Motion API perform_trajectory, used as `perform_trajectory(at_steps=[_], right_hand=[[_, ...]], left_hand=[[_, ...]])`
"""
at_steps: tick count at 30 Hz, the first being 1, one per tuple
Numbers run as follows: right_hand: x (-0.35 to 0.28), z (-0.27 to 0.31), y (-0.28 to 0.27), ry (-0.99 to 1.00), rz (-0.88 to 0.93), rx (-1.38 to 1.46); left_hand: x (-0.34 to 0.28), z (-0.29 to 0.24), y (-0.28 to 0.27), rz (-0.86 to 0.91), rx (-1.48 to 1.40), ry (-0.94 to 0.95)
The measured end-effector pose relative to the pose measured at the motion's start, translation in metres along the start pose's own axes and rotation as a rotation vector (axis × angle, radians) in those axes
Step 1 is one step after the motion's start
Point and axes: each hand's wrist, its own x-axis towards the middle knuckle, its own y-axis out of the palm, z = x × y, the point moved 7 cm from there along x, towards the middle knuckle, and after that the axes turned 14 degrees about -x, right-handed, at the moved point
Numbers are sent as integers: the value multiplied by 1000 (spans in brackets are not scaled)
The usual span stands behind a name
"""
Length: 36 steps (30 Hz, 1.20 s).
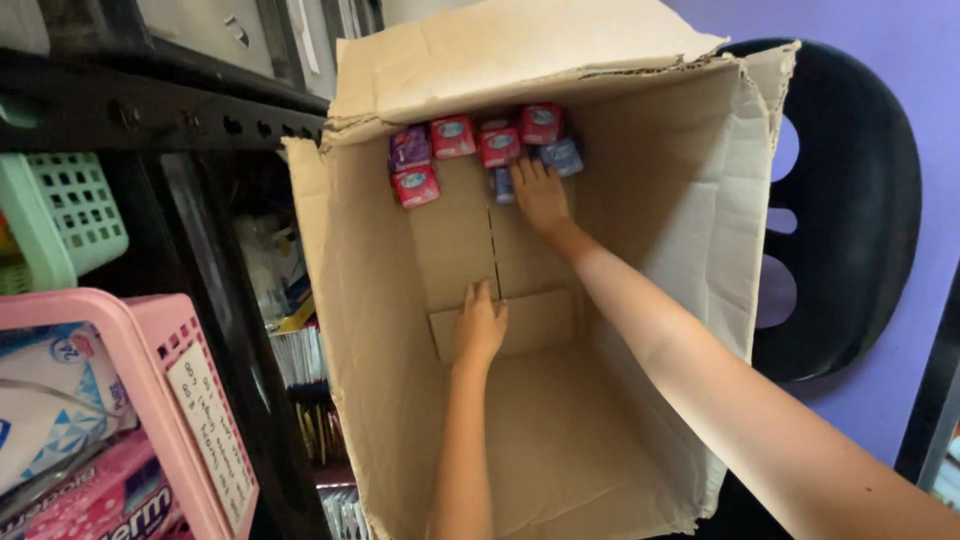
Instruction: Stocking various feminine hygiene products from a cardboard box onto store shelves.
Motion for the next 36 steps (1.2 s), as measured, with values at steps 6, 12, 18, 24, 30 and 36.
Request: perform_trajectory(at_steps=[6, 12, 18, 24, 30, 36], right_hand=[[-12, 16, -71, -188, 239, 234], [-40, 26, -39, -374, 1186, 1136], [7, -66, 1, 305, 113, 837], [-17, -79, 24, 179, -27, 51], [-40, -48, 34, 230, 77, 268], [-45, 6, -43, 275, 269, 1317]], left_hand=[[22, 6, -3, -129, -198, -81], [56, 36, 12, -280, -1091, 28], [45, 39, 18, -264, -1309, -94], [31, 51, 26, -255, -1279, -174], [24, 70, 42, -282, -1278, -218], [-15, 39, 18, -340, -1444, -150]])
